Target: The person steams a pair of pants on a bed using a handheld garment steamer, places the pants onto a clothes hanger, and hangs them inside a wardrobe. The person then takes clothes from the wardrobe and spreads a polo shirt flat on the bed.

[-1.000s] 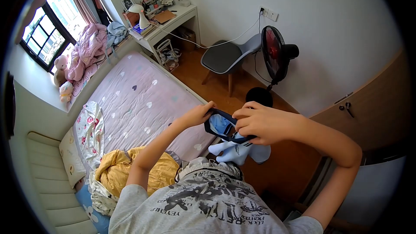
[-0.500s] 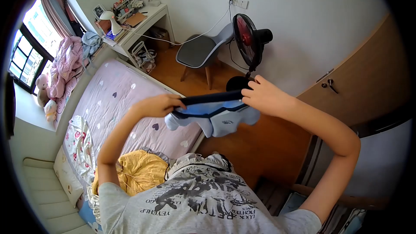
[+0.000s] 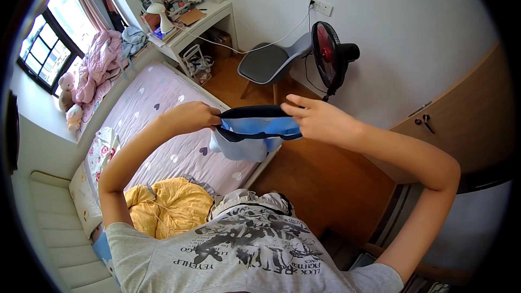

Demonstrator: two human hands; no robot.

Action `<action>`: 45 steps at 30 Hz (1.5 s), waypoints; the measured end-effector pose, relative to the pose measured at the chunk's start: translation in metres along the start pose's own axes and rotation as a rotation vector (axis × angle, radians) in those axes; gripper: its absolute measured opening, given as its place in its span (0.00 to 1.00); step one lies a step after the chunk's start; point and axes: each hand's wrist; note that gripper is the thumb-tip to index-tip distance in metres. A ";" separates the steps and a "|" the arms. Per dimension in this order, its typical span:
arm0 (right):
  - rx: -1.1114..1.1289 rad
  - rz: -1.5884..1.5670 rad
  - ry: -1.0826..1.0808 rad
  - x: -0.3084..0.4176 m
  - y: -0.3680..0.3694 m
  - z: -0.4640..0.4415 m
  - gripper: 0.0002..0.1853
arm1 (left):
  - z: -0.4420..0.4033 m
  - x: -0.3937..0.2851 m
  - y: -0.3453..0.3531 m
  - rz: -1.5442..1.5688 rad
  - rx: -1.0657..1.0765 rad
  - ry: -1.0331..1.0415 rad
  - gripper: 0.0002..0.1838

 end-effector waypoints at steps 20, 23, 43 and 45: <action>0.359 -0.997 0.356 -0.008 -0.009 0.017 0.16 | -0.014 -0.038 0.018 1.315 -0.179 0.109 0.12; 0.691 -1.027 0.493 -0.011 -0.022 0.020 0.16 | -0.014 -0.042 0.024 1.117 -0.330 0.249 0.10; 0.458 -1.691 0.858 0.204 0.033 0.094 0.11 | 0.031 -0.171 0.177 0.852 -0.402 -0.511 0.10; 0.508 -1.727 0.849 0.222 0.031 0.096 0.10 | 0.041 -0.179 0.178 0.666 -0.387 -0.536 0.10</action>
Point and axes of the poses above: each hand's wrist, its own z-axis away from the middle knuckle, its own y-axis out of the palm, x = y × z, and after that the axes turned 11 degrees about y, right-handed
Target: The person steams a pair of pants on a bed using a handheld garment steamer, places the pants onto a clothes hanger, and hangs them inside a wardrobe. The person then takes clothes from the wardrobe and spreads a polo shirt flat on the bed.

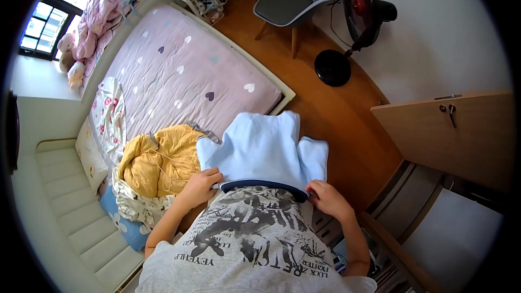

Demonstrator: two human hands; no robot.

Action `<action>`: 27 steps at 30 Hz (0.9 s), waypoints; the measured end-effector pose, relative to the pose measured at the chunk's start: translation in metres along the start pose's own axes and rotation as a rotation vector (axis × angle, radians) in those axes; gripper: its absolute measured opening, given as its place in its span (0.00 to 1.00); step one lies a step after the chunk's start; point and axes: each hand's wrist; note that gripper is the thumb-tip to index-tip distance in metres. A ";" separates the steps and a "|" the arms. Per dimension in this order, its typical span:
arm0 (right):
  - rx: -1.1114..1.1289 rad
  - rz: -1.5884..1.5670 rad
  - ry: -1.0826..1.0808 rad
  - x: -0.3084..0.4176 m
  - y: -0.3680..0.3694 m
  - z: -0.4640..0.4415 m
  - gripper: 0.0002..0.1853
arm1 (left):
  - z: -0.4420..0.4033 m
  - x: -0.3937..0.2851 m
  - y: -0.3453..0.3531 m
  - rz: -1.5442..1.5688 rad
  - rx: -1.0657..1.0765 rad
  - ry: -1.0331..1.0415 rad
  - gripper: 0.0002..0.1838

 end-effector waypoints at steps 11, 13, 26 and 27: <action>-0.480 -0.008 0.120 -0.028 -0.006 -0.002 0.08 | 0.019 0.020 0.022 -0.145 -0.269 0.055 0.09; -0.505 -0.025 0.174 -0.026 -0.017 0.002 0.08 | 0.020 0.019 0.027 0.123 -0.180 -0.191 0.10; -0.965 -0.024 -0.132 -0.052 -0.083 -0.012 0.10 | -0.038 0.037 0.065 0.772 -0.064 0.019 0.14; -1.038 -0.021 -0.144 -0.040 -0.093 -0.017 0.11 | -0.047 0.038 0.062 0.710 -0.056 0.044 0.13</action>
Point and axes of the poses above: each hand's wrist, its own z-axis away from the middle knuckle, its own y-axis out of the palm, x = y × z, and after that the axes turned 11 degrees about y, right-handed
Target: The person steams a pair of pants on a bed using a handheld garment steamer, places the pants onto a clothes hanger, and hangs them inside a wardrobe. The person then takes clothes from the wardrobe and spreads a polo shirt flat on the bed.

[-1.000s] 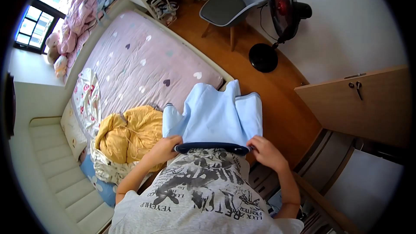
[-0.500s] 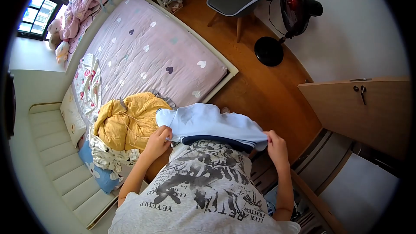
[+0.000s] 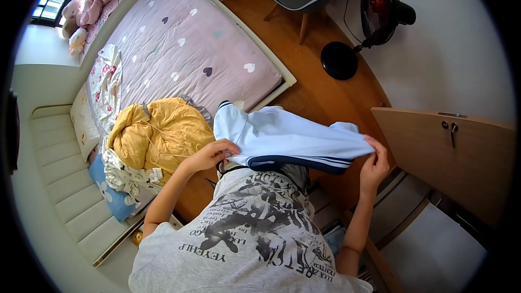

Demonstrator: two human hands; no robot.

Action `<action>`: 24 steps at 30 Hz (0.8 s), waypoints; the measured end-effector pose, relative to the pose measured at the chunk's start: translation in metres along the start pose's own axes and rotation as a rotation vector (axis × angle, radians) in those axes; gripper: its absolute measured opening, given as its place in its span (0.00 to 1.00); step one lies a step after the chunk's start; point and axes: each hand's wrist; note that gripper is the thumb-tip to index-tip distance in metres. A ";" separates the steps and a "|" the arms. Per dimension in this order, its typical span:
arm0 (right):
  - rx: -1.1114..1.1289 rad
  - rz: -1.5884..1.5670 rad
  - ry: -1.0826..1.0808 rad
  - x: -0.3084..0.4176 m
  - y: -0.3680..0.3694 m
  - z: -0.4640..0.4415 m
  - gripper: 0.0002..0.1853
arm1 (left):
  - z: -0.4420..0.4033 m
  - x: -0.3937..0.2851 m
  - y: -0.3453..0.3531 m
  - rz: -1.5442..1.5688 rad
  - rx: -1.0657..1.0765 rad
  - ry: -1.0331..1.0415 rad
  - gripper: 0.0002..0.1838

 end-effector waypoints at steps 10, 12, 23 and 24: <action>-0.138 -0.270 -0.249 0.016 0.019 -0.143 0.07 | -0.129 -0.004 -0.020 -0.174 0.079 -0.058 0.15; -0.127 -0.282 -0.300 0.015 0.022 -0.181 0.07 | -0.161 0.001 -0.027 -0.161 0.039 -0.047 0.14; -0.075 -0.407 -0.351 0.042 0.087 -0.376 0.07 | -0.280 -0.007 -0.073 -0.240 0.043 0.125 0.07; -0.073 -0.405 -0.345 0.047 0.096 -0.388 0.07 | -0.284 -0.019 -0.076 -0.234 0.012 0.055 0.06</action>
Point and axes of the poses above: each hand's wrist, its own z-axis away from the middle knuckle, its own y-axis out of the palm, x = y × z, and after that the axes turned 11 degrees about y, right-handed
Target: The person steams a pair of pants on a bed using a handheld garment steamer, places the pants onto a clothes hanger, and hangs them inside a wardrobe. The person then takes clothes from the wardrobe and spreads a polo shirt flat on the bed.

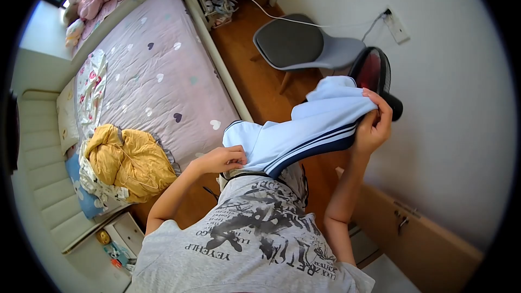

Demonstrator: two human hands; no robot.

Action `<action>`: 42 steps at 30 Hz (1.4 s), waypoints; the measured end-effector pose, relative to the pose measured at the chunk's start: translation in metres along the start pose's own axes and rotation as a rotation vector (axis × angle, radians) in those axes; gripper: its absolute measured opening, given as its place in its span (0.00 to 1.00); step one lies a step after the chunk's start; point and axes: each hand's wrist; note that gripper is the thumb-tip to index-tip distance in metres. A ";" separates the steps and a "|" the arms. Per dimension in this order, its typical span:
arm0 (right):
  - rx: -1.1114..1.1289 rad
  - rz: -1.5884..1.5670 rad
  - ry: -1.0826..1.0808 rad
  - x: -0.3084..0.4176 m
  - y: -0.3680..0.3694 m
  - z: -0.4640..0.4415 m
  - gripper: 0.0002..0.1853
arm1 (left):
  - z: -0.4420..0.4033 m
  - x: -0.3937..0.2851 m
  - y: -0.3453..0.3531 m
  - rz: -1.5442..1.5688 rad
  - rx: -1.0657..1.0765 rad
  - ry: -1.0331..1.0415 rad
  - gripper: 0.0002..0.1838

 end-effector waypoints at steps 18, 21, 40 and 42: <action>0.542 -0.283 0.086 -0.062 0.262 -0.175 0.04 | -0.039 -0.113 -0.137 -0.822 -1.212 -0.275 0.15; 0.713 -0.314 0.071 -0.063 0.296 -0.192 0.04 | -0.042 -0.126 -0.159 -0.955 -1.051 -0.401 0.13; 2.017 -0.958 0.751 0.041 0.359 -0.071 0.23 | -0.064 -0.104 -0.199 -0.912 -1.513 -0.671 0.12; 2.165 -0.805 0.717 0.048 0.374 -0.070 0.14 | -0.057 -0.097 -0.203 -0.879 -1.557 -0.656 0.12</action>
Point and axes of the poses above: each hand's wrist, its own z-axis away from the middle knuckle, its own y-axis out of the palm, x = y × z, and after that the axes turned 11 degrees about y, right-handed
